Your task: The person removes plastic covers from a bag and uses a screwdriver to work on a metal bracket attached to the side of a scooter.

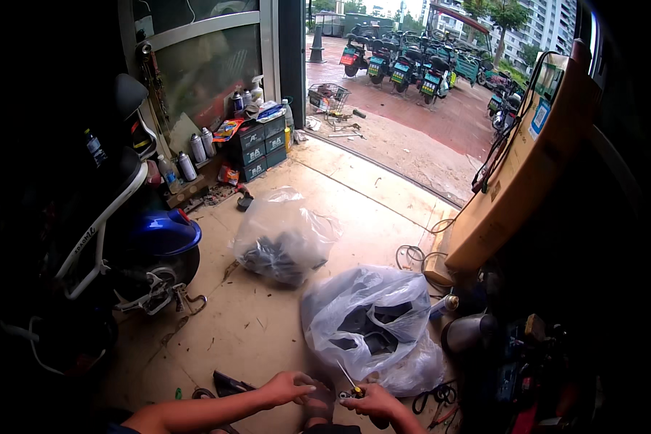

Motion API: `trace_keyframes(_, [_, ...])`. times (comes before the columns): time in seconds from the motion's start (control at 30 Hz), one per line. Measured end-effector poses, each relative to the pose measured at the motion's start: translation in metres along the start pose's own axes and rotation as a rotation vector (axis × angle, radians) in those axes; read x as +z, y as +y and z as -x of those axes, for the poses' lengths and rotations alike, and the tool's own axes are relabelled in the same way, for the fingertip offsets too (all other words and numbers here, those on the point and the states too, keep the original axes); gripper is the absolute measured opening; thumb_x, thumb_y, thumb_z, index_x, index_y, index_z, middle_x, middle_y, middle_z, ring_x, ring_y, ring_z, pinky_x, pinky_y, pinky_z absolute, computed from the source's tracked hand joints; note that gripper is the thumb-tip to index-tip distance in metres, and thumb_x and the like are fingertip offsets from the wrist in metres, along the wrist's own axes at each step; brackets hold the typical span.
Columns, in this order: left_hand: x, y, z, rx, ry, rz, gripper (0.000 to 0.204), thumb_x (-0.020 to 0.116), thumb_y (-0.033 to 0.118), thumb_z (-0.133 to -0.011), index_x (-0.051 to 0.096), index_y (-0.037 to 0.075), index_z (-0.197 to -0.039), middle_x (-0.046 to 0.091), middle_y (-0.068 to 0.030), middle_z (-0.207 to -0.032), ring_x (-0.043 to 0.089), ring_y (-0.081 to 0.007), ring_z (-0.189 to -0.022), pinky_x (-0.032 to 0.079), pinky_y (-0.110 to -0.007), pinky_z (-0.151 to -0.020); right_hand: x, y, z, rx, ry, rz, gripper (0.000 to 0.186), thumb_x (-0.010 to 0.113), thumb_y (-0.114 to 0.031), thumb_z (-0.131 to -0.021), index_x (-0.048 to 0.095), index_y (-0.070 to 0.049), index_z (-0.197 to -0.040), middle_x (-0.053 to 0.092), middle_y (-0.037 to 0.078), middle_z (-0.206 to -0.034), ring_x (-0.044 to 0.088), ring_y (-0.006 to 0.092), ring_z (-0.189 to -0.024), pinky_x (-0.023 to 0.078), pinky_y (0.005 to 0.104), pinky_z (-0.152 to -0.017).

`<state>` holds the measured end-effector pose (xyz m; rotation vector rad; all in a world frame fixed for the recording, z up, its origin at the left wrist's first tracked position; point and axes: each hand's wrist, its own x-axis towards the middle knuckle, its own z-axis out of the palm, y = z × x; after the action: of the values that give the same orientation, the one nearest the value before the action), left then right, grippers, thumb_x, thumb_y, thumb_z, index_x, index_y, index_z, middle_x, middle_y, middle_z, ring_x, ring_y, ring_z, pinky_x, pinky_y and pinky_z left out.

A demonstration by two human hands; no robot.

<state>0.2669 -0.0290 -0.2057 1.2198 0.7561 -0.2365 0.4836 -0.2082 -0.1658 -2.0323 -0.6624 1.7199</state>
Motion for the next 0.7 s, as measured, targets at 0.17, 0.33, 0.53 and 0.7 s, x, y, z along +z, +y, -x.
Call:
trace_keyframes(0.17, [-0.003,-0.008,-0.009,0.027,0.048,0.005,0.037,0.07,0.024,-0.095,0.065,-0.002,-0.12,0.071,-0.012,-0.104,0.07,-0.0171,-0.085,0.058,-0.029,-0.071,-0.054,-0.077,-0.006,-0.085,0.014,0.133,0.03,0.08,-0.033,-0.086,0.072,-0.005,-0.092,0.066,0.001,-0.075,0.058,0.008,-0.068,0.047,0.026,-0.062])
trace_keyframes(0.33, [-0.003,-0.014,-0.011,-0.003,0.058,0.012,0.035,0.071,0.024,-0.094,0.065,-0.001,-0.119,0.072,-0.01,-0.1,0.07,-0.0161,-0.082,0.057,-0.03,-0.073,-0.183,-0.249,-0.007,-0.609,0.626,-0.006,0.074,0.083,-0.03,-0.082,0.051,0.011,-0.134,0.067,0.01,-0.082,0.059,0.0117,-0.066,0.05,0.0286,-0.058])
trace_keyframes(0.53, [-0.001,-0.003,-0.012,0.059,0.085,-0.027,0.038,0.069,0.027,-0.095,0.065,-0.001,-0.121,0.071,-0.0108,-0.11,0.068,-0.0182,-0.095,0.057,-0.033,-0.081,-0.158,-0.262,0.01,-0.813,0.693,-0.213,0.048,0.077,-0.017,-0.089,0.061,0.008,-0.126,0.073,0.01,-0.084,0.062,0.0123,-0.066,0.052,0.0276,-0.063])
trace_keyframes(0.7, [0.007,-0.022,-0.021,0.183,0.064,-0.107,0.039,0.07,0.024,-0.094,0.064,-0.001,-0.122,0.071,-0.0114,-0.111,0.068,-0.0184,-0.1,0.056,-0.032,-0.085,-0.08,-0.085,-0.048,-0.626,0.817,-0.315,0.022,0.073,-0.009,-0.09,0.07,0.004,-0.107,0.073,0.007,-0.085,0.066,0.0112,-0.074,0.053,0.0258,-0.066])
